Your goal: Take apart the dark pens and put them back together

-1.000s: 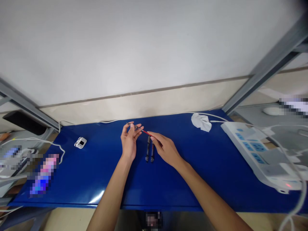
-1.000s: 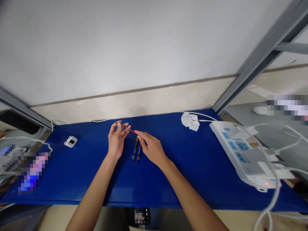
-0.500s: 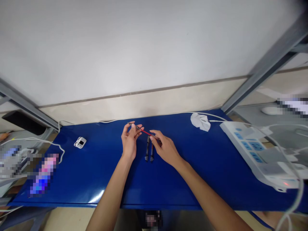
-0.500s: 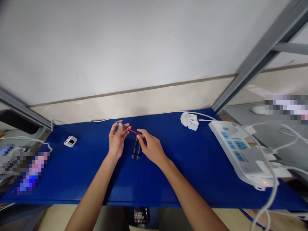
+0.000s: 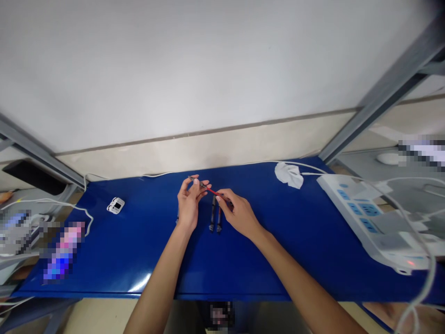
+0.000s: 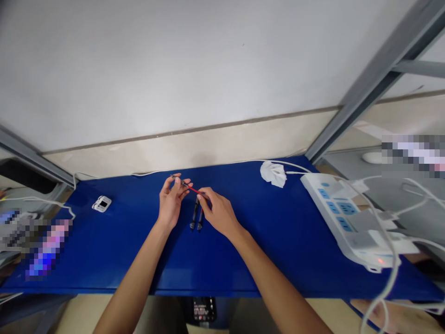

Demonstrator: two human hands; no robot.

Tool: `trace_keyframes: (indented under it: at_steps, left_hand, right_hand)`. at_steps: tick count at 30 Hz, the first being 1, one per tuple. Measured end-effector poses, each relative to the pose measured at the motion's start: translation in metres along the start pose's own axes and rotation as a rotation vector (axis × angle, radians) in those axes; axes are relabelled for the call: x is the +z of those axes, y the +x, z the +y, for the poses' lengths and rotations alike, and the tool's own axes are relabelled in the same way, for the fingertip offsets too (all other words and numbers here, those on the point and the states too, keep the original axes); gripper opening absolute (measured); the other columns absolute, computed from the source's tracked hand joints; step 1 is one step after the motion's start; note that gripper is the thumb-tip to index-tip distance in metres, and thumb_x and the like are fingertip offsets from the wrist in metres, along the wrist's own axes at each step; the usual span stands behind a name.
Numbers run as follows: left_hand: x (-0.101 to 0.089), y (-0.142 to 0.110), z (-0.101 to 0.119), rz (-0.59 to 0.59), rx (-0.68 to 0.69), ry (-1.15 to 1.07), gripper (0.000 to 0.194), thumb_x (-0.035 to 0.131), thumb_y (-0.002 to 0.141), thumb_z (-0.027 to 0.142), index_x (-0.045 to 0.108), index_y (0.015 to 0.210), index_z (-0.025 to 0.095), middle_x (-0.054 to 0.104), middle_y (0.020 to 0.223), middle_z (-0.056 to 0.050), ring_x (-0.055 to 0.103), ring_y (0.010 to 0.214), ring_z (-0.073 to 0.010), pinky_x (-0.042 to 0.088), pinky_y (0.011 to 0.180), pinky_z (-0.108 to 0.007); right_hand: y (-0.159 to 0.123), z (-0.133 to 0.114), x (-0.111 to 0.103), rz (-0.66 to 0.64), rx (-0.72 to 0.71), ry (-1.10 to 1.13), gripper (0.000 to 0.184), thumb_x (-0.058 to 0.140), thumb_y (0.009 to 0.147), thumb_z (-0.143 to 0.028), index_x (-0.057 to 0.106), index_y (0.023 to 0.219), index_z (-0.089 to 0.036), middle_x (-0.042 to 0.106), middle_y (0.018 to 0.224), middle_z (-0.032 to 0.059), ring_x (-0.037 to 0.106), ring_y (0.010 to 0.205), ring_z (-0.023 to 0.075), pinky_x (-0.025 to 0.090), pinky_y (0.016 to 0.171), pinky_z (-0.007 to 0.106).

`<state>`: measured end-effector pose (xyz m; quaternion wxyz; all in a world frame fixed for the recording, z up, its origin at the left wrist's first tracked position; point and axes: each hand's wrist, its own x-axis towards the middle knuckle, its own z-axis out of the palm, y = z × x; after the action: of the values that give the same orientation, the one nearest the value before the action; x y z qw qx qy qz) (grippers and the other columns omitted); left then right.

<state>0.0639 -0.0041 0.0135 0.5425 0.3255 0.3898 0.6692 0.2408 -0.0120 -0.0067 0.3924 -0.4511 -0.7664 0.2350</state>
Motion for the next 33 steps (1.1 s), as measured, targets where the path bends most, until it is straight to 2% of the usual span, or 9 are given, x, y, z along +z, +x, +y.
trace_keyframes:
  at_steps: [3, 6, 14, 20, 26, 33]
  left_hand:
    - [0.006, -0.005, -0.001, -0.072, -0.012, 0.04, 0.045, 0.08, 0.088, 0.052, 0.068, 0.12, 0.023, 0.081, 0.106, -0.011, 0.079, 0.101, -0.0246, 0.058, 0.092, -0.039]
    - [0.011, -0.009, -0.004, -0.134, -0.02, 0.064, 0.04, 0.083, 0.087, 0.049, 0.072, 0.115, 0.022, 0.081, 0.105, -0.011, 0.078, 0.102, -0.0255, 0.059, 0.094, -0.04]
    - [0.011, -0.01, -0.005, -0.194, -0.033, 0.087, 0.031, 0.088, 0.082, 0.041, 0.076, 0.102, 0.021, 0.08, 0.107, -0.009, 0.076, 0.109, -0.0249, 0.058, 0.099, -0.04]
    - [0.011, -0.011, -0.005, -0.194, -0.046, 0.102, 0.031, 0.089, 0.081, 0.039, 0.076, 0.103, 0.02, 0.081, 0.104, -0.01, 0.077, 0.103, -0.0239, 0.058, 0.099, -0.04]
    - [0.011, -0.012, -0.005, -0.202, -0.037, 0.148, 0.03, 0.089, 0.081, 0.04, 0.077, 0.101, 0.021, 0.081, 0.103, -0.009, 0.077, 0.1, -0.0249, 0.059, 0.099, -0.042]
    - [0.012, -0.013, -0.004, -0.21, -0.027, 0.187, 0.03, 0.087, 0.082, 0.041, 0.078, 0.103, 0.022, 0.082, 0.102, -0.008, 0.077, 0.1, -0.0251, 0.058, 0.099, -0.043]
  right_hand:
    - [0.0, 0.001, 0.0, 0.011, -0.009, 0.005, 0.021, 0.051, 0.109, -0.04, 0.062, 0.123, -0.028, 0.078, 0.111, 0.0069, 0.077, 0.097, 0.0261, 0.057, 0.08, 0.036]
    - [0.0, 0.003, 0.0, 0.024, -0.004, 0.005, 0.023, 0.051, 0.109, -0.04, 0.061, 0.124, -0.027, 0.079, 0.11, 0.008, 0.077, 0.096, 0.0272, 0.058, 0.078, 0.037]
    - [-0.001, 0.001, -0.001, 0.035, 0.013, 0.044, 0.022, 0.052, 0.108, -0.041, 0.058, 0.124, -0.027, 0.078, 0.113, 0.0088, 0.077, 0.099, 0.0278, 0.059, 0.08, 0.038]
    - [-0.002, 0.001, -0.002, 0.043, 0.027, 0.061, 0.02, 0.055, 0.107, -0.041, 0.053, 0.119, -0.026, 0.077, 0.106, 0.008, 0.077, 0.093, 0.0266, 0.057, 0.073, 0.035]
    - [-0.001, 0.003, -0.002, 0.037, 0.022, 0.061, 0.017, 0.054, 0.106, -0.043, 0.05, 0.107, -0.027, 0.072, 0.085, 0.0039, 0.072, 0.075, 0.0244, 0.051, 0.062, 0.032]
    - [-0.001, -0.002, -0.006, 0.01, 0.003, 0.036, 0.019, 0.047, 0.111, -0.043, 0.056, 0.108, -0.026, 0.075, 0.098, 0.0062, 0.073, 0.084, 0.0245, 0.051, 0.069, 0.034]
